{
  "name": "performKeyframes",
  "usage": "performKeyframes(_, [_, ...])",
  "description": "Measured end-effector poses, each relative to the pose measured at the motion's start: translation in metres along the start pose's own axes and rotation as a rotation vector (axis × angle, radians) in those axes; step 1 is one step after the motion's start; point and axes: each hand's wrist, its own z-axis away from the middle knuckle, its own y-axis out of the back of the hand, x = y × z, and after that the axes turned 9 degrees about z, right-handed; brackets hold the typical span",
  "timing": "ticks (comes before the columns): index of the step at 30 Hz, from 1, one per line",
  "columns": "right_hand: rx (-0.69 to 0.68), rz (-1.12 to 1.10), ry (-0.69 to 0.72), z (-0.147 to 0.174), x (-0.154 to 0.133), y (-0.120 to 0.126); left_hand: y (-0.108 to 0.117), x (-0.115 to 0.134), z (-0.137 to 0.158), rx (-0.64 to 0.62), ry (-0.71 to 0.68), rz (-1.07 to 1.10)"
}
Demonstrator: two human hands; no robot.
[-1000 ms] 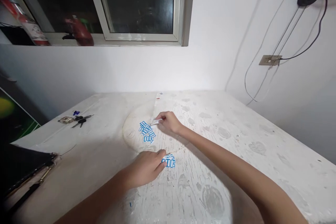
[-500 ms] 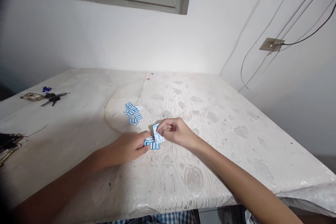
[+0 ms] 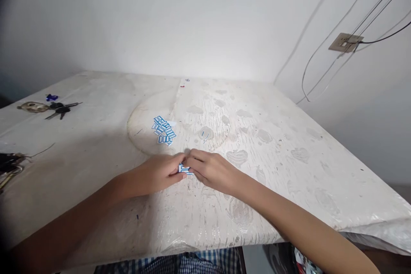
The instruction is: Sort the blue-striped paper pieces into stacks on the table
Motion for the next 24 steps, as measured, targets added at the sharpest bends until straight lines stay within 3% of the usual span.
performKeyframes(2, [0.016,0.051,-0.102,0.000,-0.001,0.002,-0.002,-0.001,0.000,0.017,-0.026,-0.024])
performKeyframes(4, [-0.002,-0.052,-0.171,0.000,-0.001,0.003,-0.004,-0.001,0.001,0.026,-0.053,-0.021])
performKeyframes(7, [-0.064,-0.257,-0.207,0.001,0.000,0.002,-0.004,-0.002,0.002,0.039,-0.060,0.000])
performKeyframes(13, [-0.120,-0.335,-0.265,0.002,0.000,0.002,-0.003,-0.002,0.003,0.030,-0.016,0.042])
performKeyframes(24, [-0.095,-0.426,-0.321,-0.002,-0.004,0.006,-0.007,0.012,0.005,-0.047,-0.018,-0.299])
